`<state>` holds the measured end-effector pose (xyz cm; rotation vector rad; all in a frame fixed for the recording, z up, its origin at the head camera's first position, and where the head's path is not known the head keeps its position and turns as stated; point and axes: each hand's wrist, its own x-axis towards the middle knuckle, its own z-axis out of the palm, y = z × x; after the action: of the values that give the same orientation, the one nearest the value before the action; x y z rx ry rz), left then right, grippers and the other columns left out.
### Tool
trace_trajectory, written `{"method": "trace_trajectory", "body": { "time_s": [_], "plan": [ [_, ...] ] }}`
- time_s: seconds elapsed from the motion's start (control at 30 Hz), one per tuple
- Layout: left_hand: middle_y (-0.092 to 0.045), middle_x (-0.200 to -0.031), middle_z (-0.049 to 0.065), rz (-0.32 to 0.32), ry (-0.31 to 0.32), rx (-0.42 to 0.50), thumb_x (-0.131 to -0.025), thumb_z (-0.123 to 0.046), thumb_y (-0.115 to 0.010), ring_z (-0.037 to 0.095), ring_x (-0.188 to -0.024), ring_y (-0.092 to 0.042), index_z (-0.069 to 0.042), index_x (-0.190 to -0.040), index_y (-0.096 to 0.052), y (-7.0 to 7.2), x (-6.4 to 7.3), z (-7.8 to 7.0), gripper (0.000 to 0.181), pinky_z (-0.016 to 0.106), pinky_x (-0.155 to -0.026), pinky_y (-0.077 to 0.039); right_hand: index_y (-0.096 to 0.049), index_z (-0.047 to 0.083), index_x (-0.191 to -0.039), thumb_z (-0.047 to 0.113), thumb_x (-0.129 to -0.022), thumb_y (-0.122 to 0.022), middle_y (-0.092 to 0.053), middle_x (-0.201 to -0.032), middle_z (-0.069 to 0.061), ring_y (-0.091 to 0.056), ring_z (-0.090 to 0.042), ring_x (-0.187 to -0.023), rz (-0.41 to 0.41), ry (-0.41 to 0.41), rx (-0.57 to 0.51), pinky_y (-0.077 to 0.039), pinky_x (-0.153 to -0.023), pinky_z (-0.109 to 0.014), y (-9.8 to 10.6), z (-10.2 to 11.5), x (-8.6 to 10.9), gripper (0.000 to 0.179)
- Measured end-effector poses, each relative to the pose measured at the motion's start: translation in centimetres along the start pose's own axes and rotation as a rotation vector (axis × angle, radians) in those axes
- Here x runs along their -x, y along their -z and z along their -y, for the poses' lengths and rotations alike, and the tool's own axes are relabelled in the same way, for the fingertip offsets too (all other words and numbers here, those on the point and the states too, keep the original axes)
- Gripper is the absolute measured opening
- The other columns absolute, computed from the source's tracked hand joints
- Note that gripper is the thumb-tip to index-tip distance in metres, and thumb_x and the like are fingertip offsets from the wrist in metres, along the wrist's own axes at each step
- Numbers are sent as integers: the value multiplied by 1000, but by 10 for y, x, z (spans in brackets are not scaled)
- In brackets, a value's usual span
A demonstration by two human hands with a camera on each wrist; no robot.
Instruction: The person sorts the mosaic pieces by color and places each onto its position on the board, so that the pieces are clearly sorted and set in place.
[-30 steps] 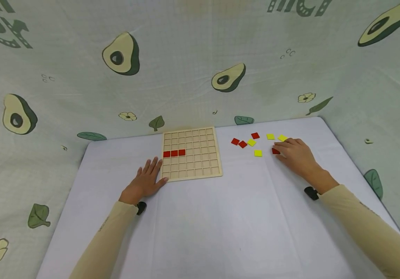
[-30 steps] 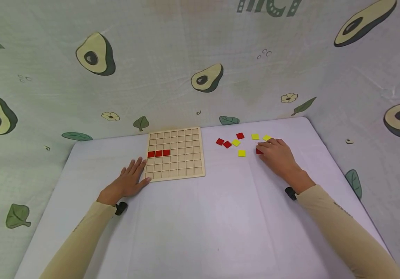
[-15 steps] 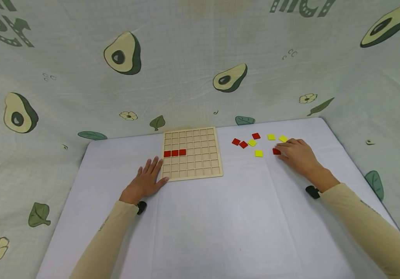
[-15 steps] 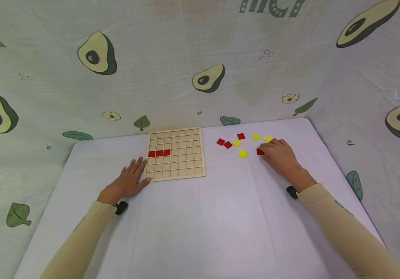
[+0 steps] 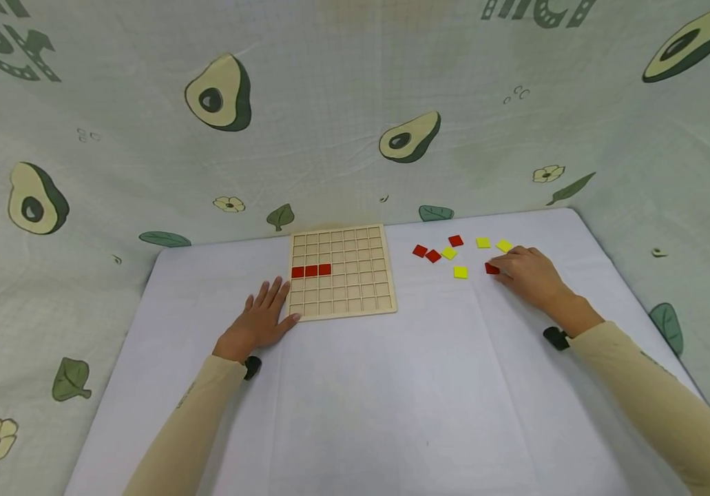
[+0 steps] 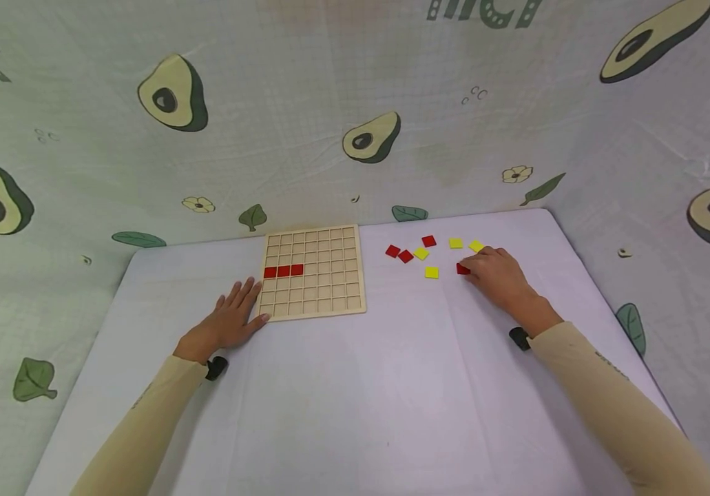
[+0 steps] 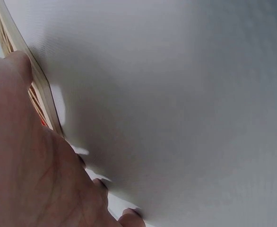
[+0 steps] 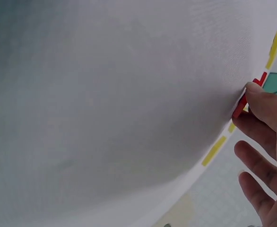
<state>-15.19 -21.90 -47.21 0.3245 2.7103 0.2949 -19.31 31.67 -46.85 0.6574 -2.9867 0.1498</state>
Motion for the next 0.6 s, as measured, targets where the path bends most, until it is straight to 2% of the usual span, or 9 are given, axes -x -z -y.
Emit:
{"method": "trace_trajectory", "body": {
  "time_s": [0.27, 0.6],
  "plan": [
    [-2, -176, 24, -10, -4, 1, -111, -44, -51, 47, -162, 1, -1, -169, -10, 0, 0, 1, 83, 66, -128, -6, -78, -4, -119, 1, -89, -83, -79, -112, -20, -64, -39, -108, -3, -32, -12, -52, -96, -57, 0, 2, -2, 32],
    [-1, -177, 22, -5, 14, -7, -111, -45, -50, 46, -162, 2, -3, -170, -8, -3, -3, 3, 83, 66, -128, -5, -79, -6, -114, -2, -85, -85, -79, -108, -20, -67, -40, -104, -30, 1, -33, -55, -90, -55, 0, 3, -1, 30]
  ]
}}
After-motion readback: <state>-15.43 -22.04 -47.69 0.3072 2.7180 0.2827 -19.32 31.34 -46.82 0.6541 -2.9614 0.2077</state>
